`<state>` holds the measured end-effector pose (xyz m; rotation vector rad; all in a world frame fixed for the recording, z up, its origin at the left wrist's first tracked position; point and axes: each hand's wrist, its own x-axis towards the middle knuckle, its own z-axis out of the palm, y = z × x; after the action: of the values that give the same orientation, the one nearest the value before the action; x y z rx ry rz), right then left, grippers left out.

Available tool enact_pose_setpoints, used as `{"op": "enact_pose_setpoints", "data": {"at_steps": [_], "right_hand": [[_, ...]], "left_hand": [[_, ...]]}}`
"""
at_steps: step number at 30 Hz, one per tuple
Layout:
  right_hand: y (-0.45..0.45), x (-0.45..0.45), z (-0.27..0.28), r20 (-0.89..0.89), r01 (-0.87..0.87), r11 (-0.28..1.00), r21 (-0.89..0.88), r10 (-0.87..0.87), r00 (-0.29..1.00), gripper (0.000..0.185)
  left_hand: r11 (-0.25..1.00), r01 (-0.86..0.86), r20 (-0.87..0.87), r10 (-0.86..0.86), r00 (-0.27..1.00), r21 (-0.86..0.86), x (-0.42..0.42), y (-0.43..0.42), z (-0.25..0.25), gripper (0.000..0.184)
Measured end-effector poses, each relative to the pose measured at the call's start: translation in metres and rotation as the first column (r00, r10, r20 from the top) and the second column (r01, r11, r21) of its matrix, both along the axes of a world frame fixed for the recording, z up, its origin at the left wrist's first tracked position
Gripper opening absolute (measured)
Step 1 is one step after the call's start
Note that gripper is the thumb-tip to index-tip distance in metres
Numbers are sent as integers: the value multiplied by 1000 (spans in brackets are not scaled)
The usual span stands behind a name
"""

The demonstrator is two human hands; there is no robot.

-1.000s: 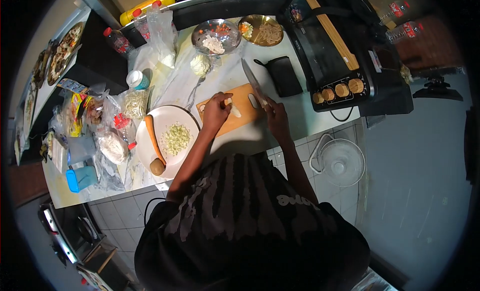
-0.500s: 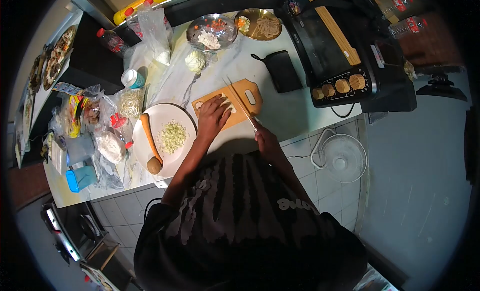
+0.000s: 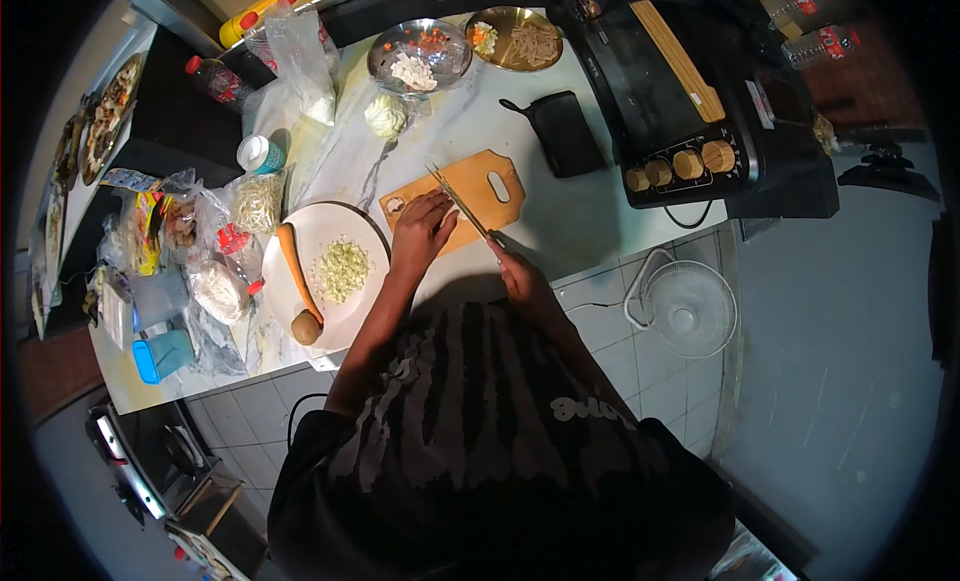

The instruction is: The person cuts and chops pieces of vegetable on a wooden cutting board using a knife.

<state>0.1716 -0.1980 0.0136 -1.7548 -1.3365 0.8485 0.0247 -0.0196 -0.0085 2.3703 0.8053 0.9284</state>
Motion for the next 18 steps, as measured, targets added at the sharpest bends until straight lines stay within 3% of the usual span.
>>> {"op": "enact_pose_setpoints", "data": {"at_steps": [6,13,15,17,18], "right_hand": [[2,1,8,4,6,998,-65,-5,1000,47],[5,3,4,34,-4,1000,-14,5,999,45],[7,2,7,-3,24,996,-83,-25,1000,45],[7,1,6,10,31,995,-94,-30,1000,45],[8,2,6,27,37,994,-102,-35,999,45]], "left_hand": [[1000,-7,3,7,1000,0,0,0,-2,19],[1000,-9,7,9,1000,-4,0,1,0,19],[1000,-7,4,7,1000,-8,0,-1,1,18],[982,-56,156,86,984,-182,1,-5,0,13],[982,-56,157,85,984,-181,4,-2,7,13]]}}
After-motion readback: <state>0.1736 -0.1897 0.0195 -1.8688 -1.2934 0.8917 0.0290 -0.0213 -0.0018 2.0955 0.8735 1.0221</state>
